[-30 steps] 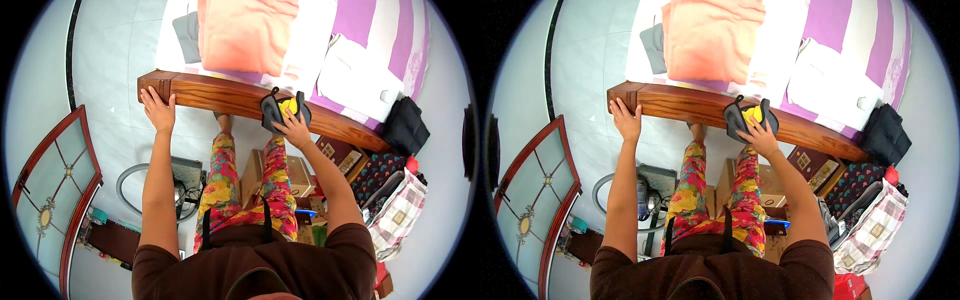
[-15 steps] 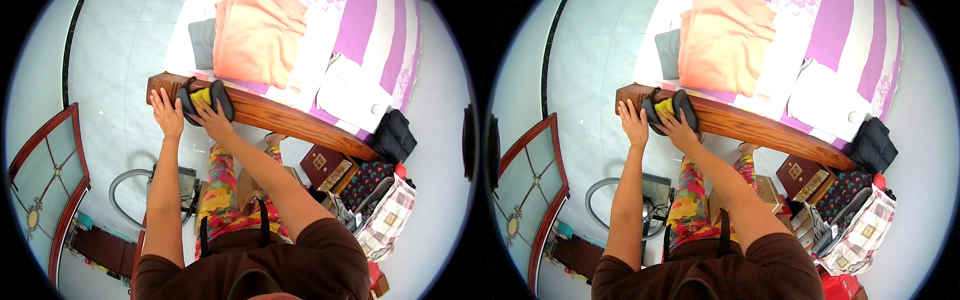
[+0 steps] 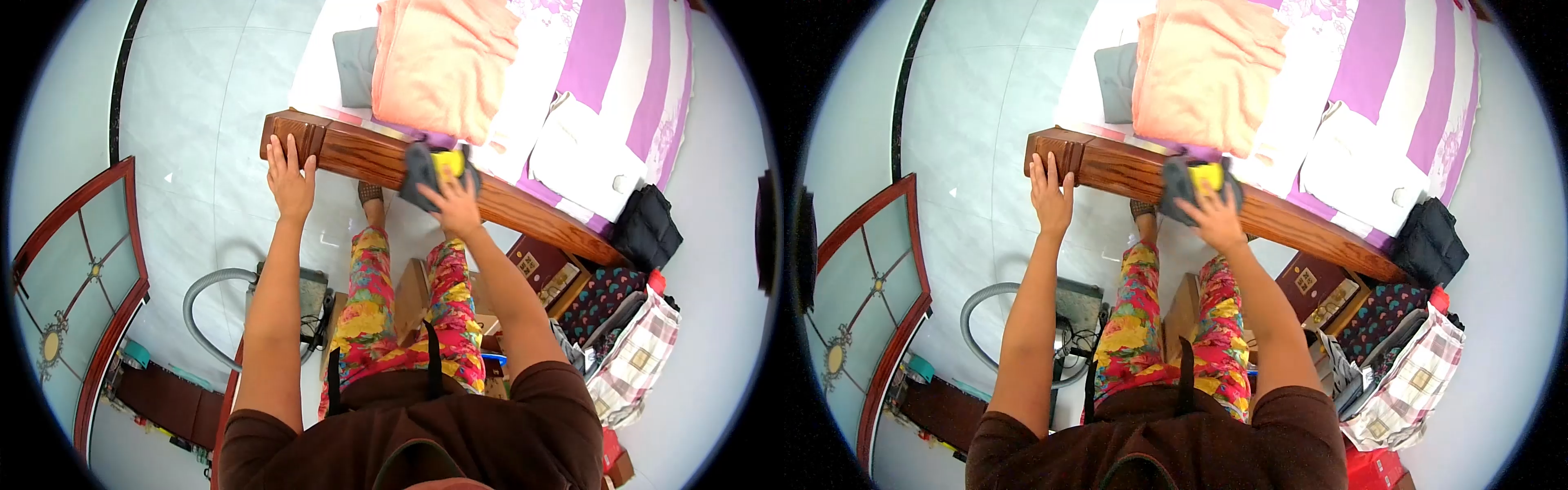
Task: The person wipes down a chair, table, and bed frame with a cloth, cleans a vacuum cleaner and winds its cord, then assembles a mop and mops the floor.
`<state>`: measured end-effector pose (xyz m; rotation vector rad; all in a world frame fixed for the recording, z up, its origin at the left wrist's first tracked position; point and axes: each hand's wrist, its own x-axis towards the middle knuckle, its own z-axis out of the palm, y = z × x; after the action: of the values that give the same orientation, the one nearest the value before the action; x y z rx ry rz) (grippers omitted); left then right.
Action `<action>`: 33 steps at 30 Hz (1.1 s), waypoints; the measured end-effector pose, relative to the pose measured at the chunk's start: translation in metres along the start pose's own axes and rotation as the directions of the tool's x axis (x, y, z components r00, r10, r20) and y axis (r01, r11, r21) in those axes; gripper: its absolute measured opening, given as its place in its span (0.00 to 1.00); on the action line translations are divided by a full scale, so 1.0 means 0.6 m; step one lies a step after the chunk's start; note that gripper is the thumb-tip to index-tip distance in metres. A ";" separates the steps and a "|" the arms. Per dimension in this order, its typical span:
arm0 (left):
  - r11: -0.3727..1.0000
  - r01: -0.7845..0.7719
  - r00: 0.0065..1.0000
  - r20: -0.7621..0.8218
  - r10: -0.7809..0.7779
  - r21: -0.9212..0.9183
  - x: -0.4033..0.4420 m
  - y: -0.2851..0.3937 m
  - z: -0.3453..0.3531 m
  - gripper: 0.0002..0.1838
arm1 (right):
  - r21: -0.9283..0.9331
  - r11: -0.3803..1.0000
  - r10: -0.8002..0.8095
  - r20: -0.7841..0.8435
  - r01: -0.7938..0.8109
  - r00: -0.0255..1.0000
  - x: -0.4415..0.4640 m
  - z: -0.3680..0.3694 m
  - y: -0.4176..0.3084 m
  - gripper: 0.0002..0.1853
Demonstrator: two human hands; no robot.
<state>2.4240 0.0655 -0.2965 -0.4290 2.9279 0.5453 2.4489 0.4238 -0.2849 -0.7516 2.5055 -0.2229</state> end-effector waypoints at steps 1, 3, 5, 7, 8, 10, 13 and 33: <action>1.000 -0.017 1.000 -0.011 0.017 -0.008 0.002 0.001 -0.001 0.33 | -0.022 0.997 0.073 -0.015 -0.074 0.997 -0.033 0.012 0.023 0.36; 0.998 -0.051 0.998 -0.026 0.050 -0.021 0.001 -0.001 -0.002 0.33 | -0.009 0.977 0.210 -0.158 -0.214 0.965 -0.096 0.046 0.065 0.33; 0.998 -0.066 0.998 -0.022 0.066 -0.018 0.003 -0.003 -0.004 0.33 | 0.041 0.908 0.416 -0.201 -0.417 0.887 -0.121 0.053 0.077 0.31; 0.995 -0.090 0.995 -0.038 0.089 -0.031 0.000 -0.002 -0.003 0.34 | 0.086 0.853 0.517 -0.279 -0.516 0.809 -0.107 0.075 0.069 0.30; 0.996 -0.086 0.995 -0.044 0.085 -0.020 -0.005 -0.001 -0.001 0.34 | 0.079 0.829 0.544 -0.338 -0.553 0.768 -0.080 0.089 0.054 0.29; 0.995 -0.095 0.994 -0.059 0.094 -0.007 -0.002 0.001 0.008 0.35 | 0.100 0.852 0.504 -0.419 -0.513 0.755 -0.016 0.085 0.019 0.28; 0.991 -0.131 0.987 -0.092 0.133 0.034 -0.002 -0.010 0.025 0.36 | 0.237 0.927 0.371 -0.452 -0.292 0.811 0.118 0.026 -0.067 0.28; 0.977 -0.143 0.987 -0.046 0.152 0.158 0.004 -0.009 0.023 0.38 | 0.096 0.752 0.638 -0.357 -0.652 0.682 -0.268 0.088 0.281 0.28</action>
<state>2.4245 0.0652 -0.3113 -0.2130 3.0467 0.3242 2.5124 0.6524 -0.3108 0.2423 2.9617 -0.0582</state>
